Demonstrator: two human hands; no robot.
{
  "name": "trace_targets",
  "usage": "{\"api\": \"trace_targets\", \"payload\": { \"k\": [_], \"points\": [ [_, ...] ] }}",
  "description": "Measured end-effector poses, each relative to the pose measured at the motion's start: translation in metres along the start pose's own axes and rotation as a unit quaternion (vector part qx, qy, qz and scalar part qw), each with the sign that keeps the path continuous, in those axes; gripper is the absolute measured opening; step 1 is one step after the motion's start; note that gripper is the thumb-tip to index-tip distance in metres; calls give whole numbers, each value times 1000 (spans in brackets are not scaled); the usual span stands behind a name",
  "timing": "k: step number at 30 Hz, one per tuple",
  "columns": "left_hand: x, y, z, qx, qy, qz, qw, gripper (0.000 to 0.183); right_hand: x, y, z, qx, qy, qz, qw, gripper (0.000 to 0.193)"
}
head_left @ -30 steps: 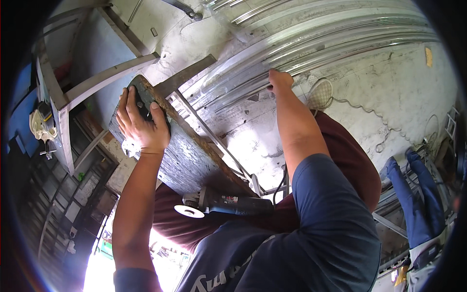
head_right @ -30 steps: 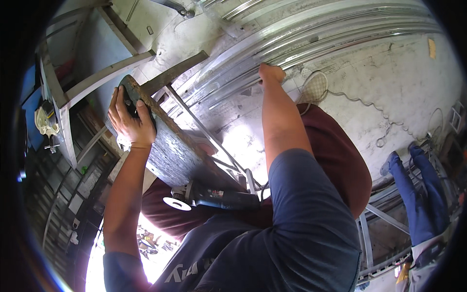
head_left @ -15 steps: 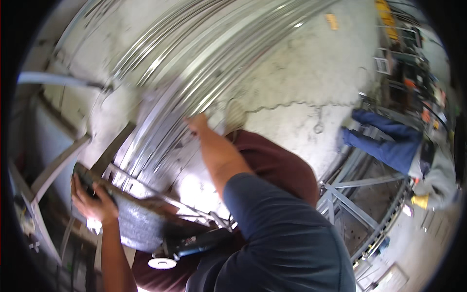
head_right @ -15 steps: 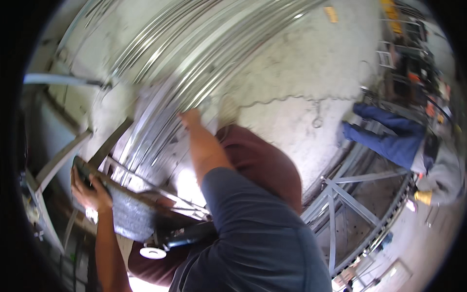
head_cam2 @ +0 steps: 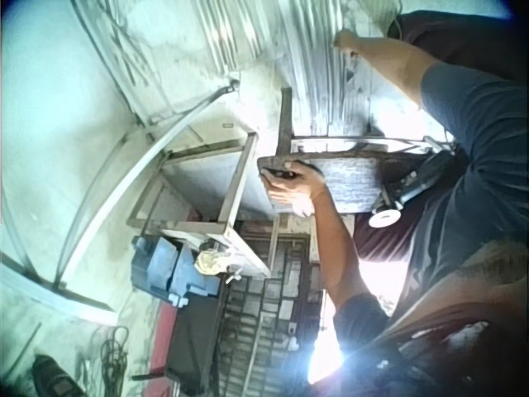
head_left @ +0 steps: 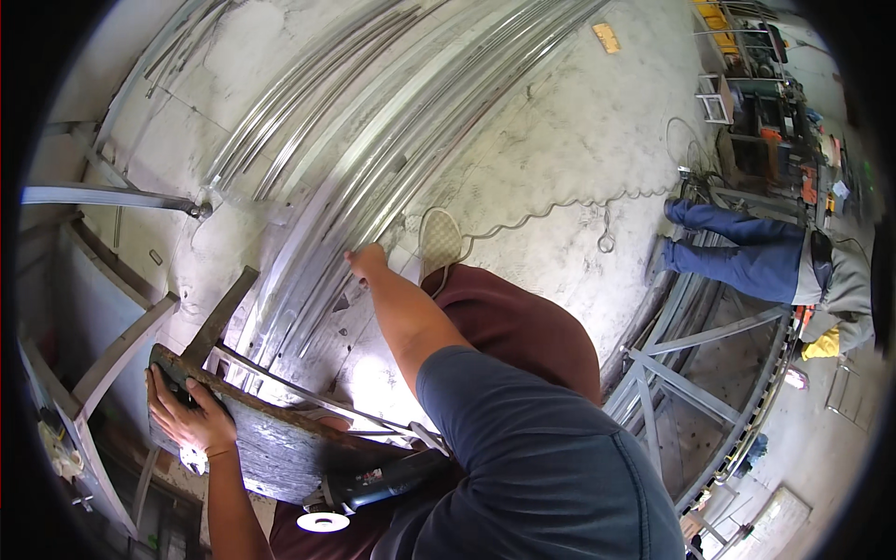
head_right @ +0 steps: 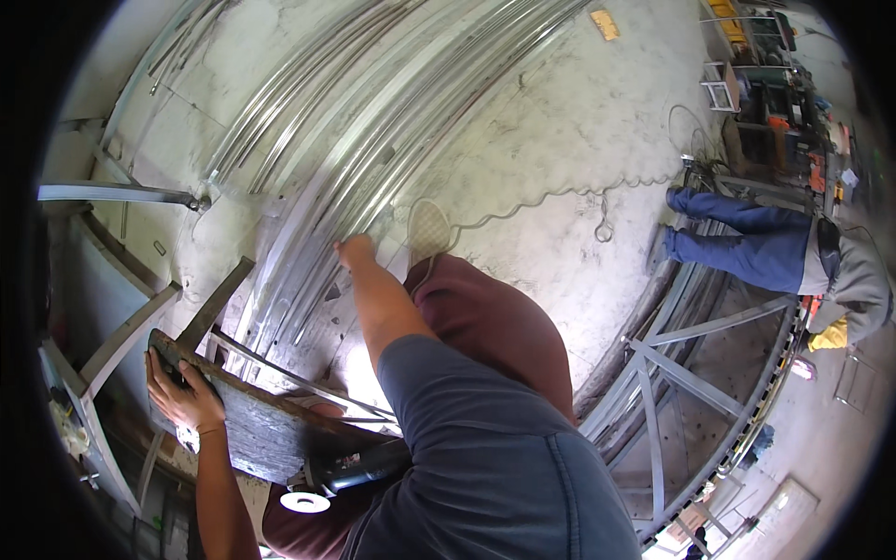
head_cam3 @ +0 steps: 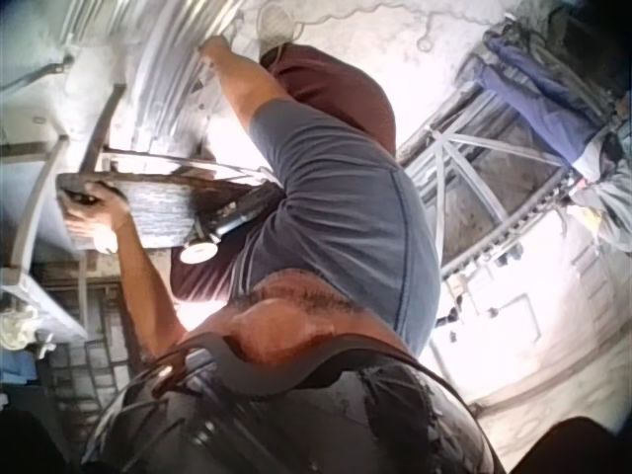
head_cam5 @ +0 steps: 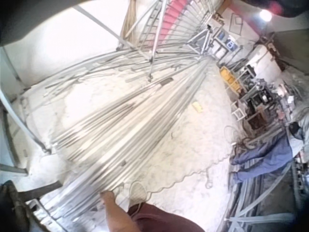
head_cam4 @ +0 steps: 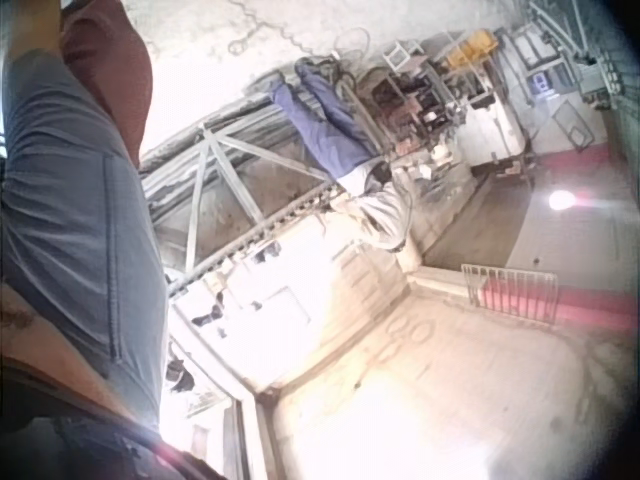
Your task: Measuring and cutting long metal rods using a measuring tape and an angle grinder.
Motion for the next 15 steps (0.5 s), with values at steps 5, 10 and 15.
{"api": "trace_targets", "payload": {
  "k": [5,10,15],
  "points": [
    [21,10,-10,6,17,36,999,56,40,-29,-49,126,-91,62,986,52],
    [7,6,-3,0,6,19,1000,56,33,3,-55,-62,-206,62,975,71],
    [5,6,-4,2,3,22,1000,57,21,4,-42,-52,-222,95,969,91]
  ]
}}
Point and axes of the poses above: each hand's wrist, its own z-axis towards the middle knuckle, its own y-axis out of the back of the hand, x = y × z, the point moved 10 cm from there along z, towards the middle knuckle, and after that the axes turned 11 degrees about x, right-handed, at the moved point
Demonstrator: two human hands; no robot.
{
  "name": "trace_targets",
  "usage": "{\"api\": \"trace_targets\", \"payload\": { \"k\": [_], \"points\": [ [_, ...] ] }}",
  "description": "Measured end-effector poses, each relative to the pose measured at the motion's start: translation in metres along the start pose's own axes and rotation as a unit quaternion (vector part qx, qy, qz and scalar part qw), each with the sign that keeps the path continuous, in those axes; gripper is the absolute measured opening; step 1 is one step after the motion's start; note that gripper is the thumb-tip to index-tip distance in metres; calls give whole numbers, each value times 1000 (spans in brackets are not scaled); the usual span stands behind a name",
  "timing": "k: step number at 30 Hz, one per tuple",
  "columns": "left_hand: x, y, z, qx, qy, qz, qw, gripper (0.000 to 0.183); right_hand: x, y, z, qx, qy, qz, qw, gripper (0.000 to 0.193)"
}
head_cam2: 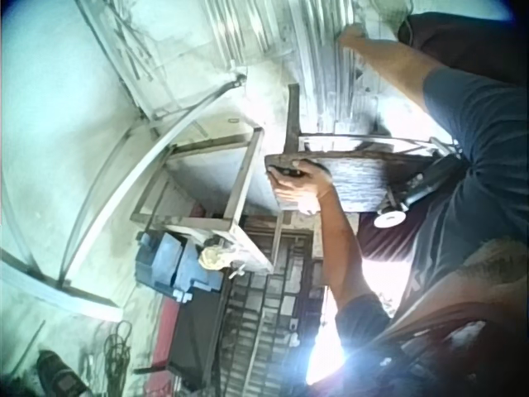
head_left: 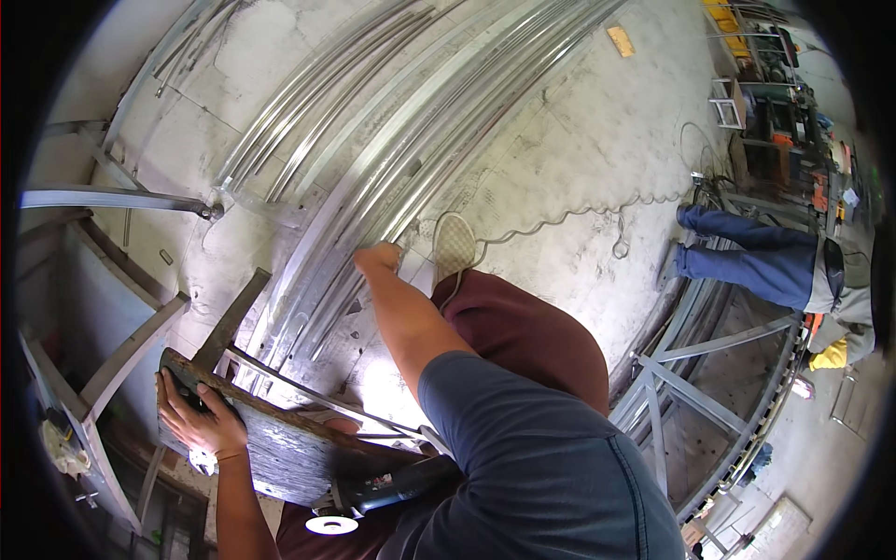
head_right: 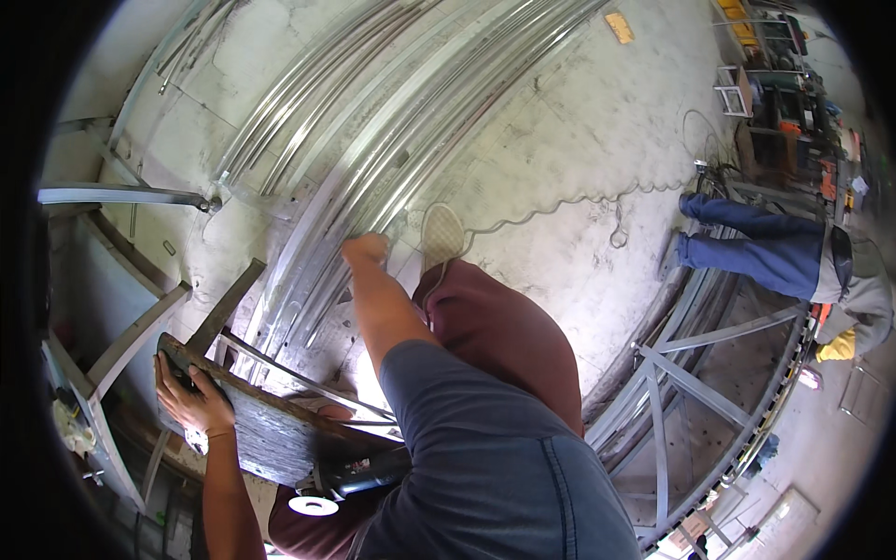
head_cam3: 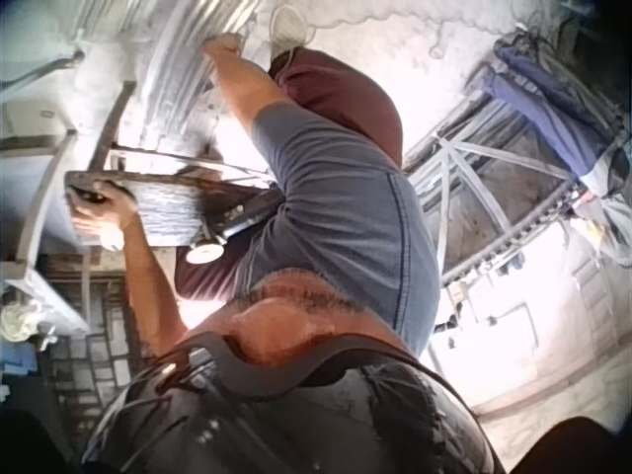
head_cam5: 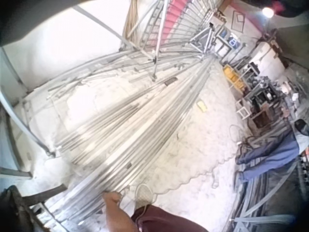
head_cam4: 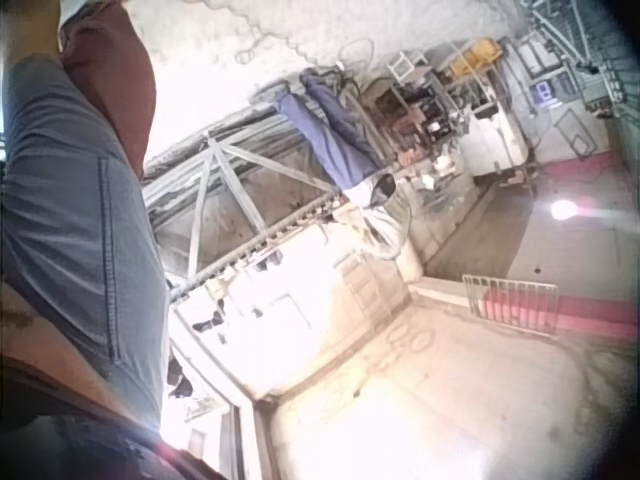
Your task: Measuring and cutting long metal rods using a measuring tape and an angle grinder.
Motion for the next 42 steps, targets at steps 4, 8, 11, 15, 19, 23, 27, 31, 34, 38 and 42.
{"api": "trace_targets", "payload": {
  "k": [4,8,11,15,19,23,27,31,34,38,42],
  "points": [
    [2,3,-2,1,-1,0,1000,54,-17,-1,-4,-40,-34,28,998,84],
    [-4,3,1,-2,-4,-9,1000,54,-64,17,16,-109,-83,129,982,74],
    [-1,2,1,-1,-1,-8,1000,56,-75,20,11,-113,-53,141,982,68],
    [-1,2,1,-3,-4,-9,1000,58,-51,28,-11,-84,-23,110,990,67],
    [5,5,-2,-2,8,1,1000,56,2,42,-80,-166,80,-81,980,61],
    [0,3,-3,-7,14,-4,1000,57,72,-14,-117,-129,492,-348,787,59],
    [0,5,-3,3,14,-13,1000,57,82,-65,-108,-95,564,-492,656,62],
    [3,3,1,22,46,-22,998,62,99,-69,-95,-113,576,-548,596,44],
    [-1,1,5,21,37,-30,999,63,118,-72,-102,-111,597,-560,563,28],
    [5,2,1,29,45,-29,998,64,122,-95,-104,-89,561,-625,535,28],
    [3,2,1,38,52,-28,998,63,122,-93,-100,-69,543,-669,503,27]
  ]
}}
Point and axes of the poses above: each hand's wrist, its own z-axis towards the middle knuckle, its own y-axis out of the back of the hand, x = y × z, the point moved 10 cm from there along z, towards the middle knuckle, and after that the axes turned 11 degrees about x, right-handed, at the moved point
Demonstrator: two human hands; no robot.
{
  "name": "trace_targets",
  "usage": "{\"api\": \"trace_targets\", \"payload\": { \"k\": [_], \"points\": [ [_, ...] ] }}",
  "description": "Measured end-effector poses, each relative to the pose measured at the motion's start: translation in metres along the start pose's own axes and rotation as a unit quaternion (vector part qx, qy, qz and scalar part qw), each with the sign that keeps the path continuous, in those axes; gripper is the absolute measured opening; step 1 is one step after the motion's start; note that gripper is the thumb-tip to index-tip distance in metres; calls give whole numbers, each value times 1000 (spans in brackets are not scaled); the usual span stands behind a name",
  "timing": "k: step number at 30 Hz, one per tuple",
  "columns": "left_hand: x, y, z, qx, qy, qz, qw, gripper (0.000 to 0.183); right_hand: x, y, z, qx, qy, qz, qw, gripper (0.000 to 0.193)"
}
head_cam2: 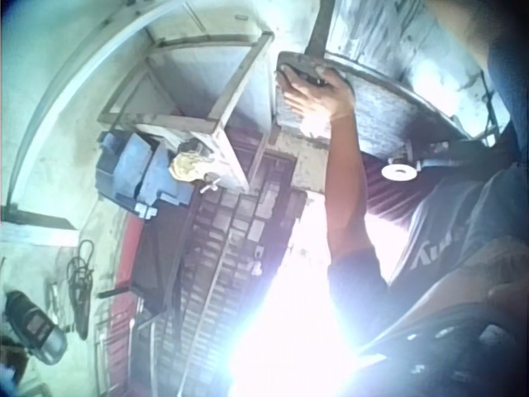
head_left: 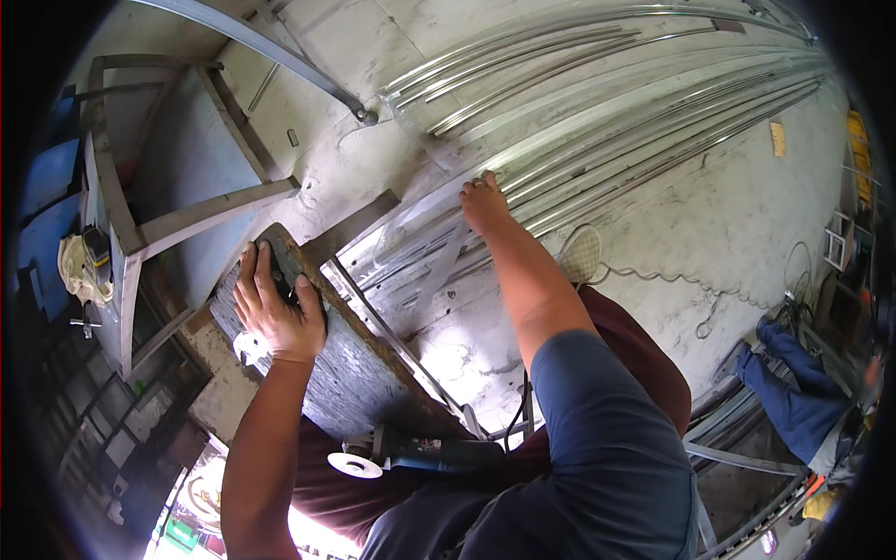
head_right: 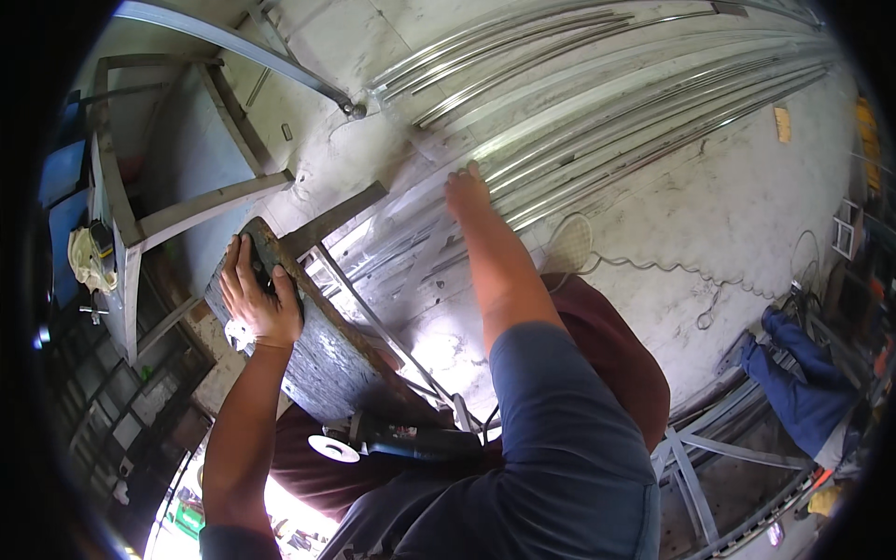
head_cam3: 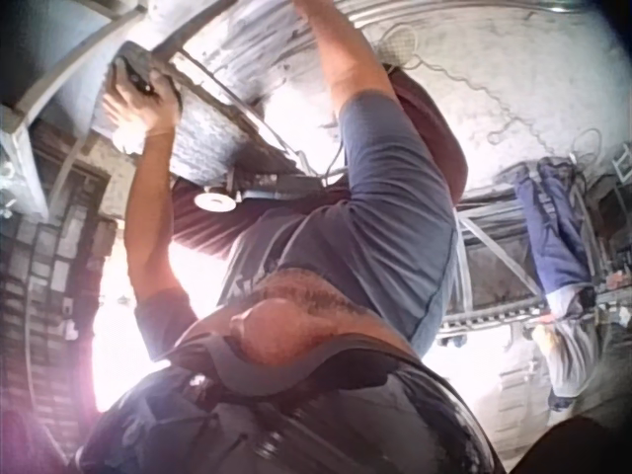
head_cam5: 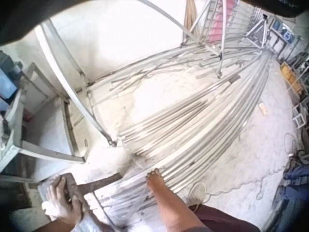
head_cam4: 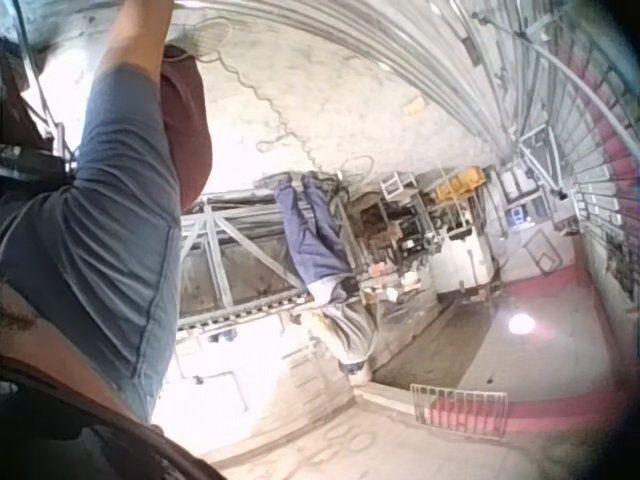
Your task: Measuring and cutting long metal rods using a measuring tape and an angle grinder.
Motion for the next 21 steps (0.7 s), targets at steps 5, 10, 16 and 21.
{"api": "trace_targets", "payload": {
  "k": [5,10,16,21],
  "points": [
    [3,-1,-2,3,1,-3,1000,63,7,1,-20,115,57,-12,992,26],
    [0,-1,1,-8,-8,3,1000,63,-2,-12,-23,28,31,47,998,25],
    [3,0,1,-3,-4,11,1000,64,-1,-2,-20,41,46,32,998,27],
    [-3,0,1,-12,-10,6,1000,61,2,64,-14,97,64,72,991,22]
  ]
}}
Point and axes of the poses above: each hand's wrist, its own z-axis towards the middle knuckle, its own y-axis out of the back of the hand, x = y × z, the point moved 10 cm from there along z, towards the middle knuckle, and after that the axes turned 11 degrees about x, right-handed, at the moved point
